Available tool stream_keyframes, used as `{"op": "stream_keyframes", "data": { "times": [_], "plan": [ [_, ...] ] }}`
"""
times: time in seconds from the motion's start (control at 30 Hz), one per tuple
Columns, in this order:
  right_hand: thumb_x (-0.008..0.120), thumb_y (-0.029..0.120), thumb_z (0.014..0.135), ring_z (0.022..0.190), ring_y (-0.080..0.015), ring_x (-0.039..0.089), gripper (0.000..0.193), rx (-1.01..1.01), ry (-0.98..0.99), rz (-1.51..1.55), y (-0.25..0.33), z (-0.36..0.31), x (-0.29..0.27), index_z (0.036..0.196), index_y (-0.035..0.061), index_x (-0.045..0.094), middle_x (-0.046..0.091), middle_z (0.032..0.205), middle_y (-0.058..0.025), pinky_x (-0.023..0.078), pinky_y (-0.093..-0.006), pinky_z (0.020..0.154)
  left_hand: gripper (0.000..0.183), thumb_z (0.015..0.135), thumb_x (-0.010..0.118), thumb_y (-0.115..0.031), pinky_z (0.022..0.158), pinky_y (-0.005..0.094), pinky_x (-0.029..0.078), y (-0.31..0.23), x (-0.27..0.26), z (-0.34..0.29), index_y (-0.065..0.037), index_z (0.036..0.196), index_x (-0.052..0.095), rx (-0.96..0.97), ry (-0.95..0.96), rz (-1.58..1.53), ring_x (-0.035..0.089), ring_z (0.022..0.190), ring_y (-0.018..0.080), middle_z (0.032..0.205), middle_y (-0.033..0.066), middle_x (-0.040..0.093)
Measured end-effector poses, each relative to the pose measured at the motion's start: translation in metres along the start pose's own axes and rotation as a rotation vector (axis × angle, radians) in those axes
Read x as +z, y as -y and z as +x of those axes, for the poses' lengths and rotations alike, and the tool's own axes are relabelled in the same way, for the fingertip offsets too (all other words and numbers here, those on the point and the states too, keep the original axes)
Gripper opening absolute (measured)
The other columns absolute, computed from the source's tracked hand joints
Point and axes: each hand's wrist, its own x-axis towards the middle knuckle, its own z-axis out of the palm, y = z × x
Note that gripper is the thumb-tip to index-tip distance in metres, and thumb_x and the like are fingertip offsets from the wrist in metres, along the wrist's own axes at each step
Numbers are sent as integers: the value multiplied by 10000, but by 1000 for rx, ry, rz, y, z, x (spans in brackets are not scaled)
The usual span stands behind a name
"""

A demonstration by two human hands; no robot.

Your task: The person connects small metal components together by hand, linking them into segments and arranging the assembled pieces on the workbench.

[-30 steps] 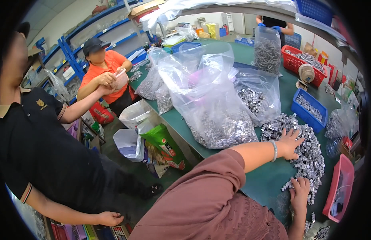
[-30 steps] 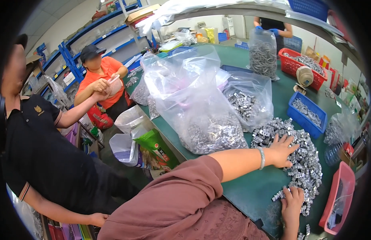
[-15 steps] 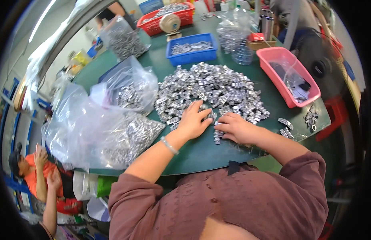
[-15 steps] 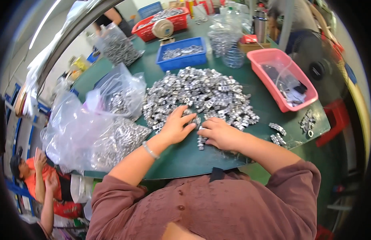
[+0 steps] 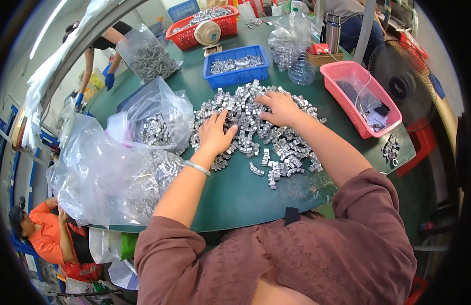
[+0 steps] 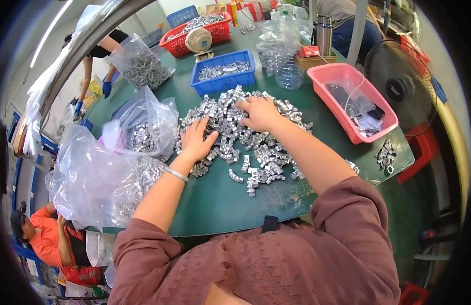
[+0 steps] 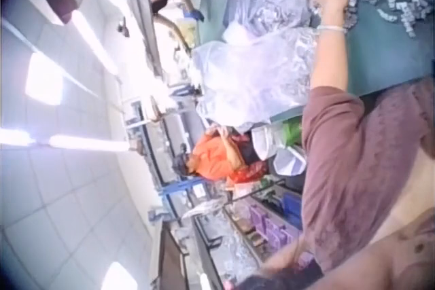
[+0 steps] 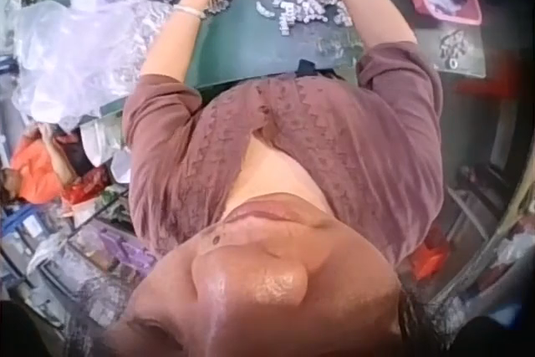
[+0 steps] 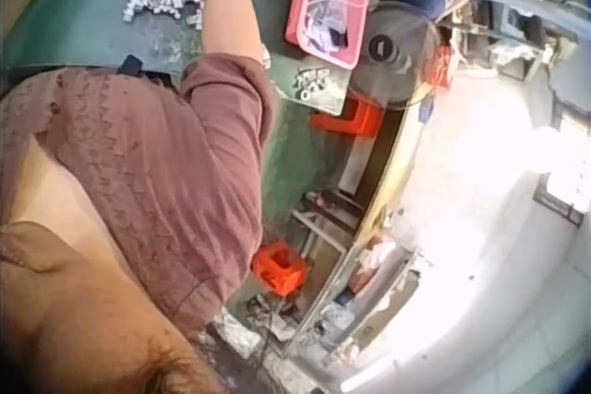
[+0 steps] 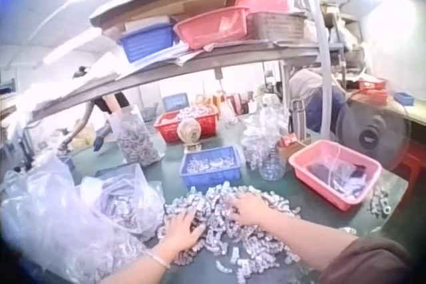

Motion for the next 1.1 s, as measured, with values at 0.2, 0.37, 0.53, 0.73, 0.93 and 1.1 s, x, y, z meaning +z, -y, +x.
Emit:
{"op": "stream_keyframes", "data": {
  "times": [0.2,0.37,0.53,0.73,0.93,1.1],
  "plan": [
    [641,164,664,1029,-302,461,413,-150,-67,201,12,-32,8,1064,170,537,460,1139,-124,334,-431,874,504,751,544,-345,928,424,284,5,-6,-9,-192,1218,433,219,9,-129,385,1103,338,1214,174,399],
    [628,205,690,1015,-277,449,330,-263,-86,57,24,-55,12,1014,190,569,472,1118,-62,336,-420,857,441,760,550,-321,943,420,293,7,-11,-17,-212,1182,480,260,98,-216,373,1125,363,1262,179,365],
    [630,190,679,1058,-279,407,247,-436,-35,123,29,-68,3,924,166,610,491,1116,-55,311,-429,878,333,746,576,-265,930,386,313,5,-36,-31,-154,1059,582,404,157,-74,399,1100,351,1211,163,394],
    [627,171,693,1146,-323,348,223,-408,-96,208,16,-86,0,911,126,605,495,1131,-57,260,-493,925,318,695,656,-199,805,366,412,-56,-193,-81,-34,958,588,671,881,-752,514,937,307,1010,153,534],
    [620,120,692,1088,-319,404,241,-364,-162,294,9,-103,-9,927,84,582,509,1083,-95,307,-416,922,258,537,520,-177,550,263,403,-114,-308,-157,-6,729,499,1121,1173,-684,490,661,194,723,69,484],
    [617,100,689,1055,-305,422,233,-339,-107,333,8,-124,-17,915,61,580,516,1055,-104,330,-401,906,229,587,525,-153,570,286,417,-115,-309,-160,2,755,515,1127,1048,-706,507,684,215,758,97,498]
  ]
}}
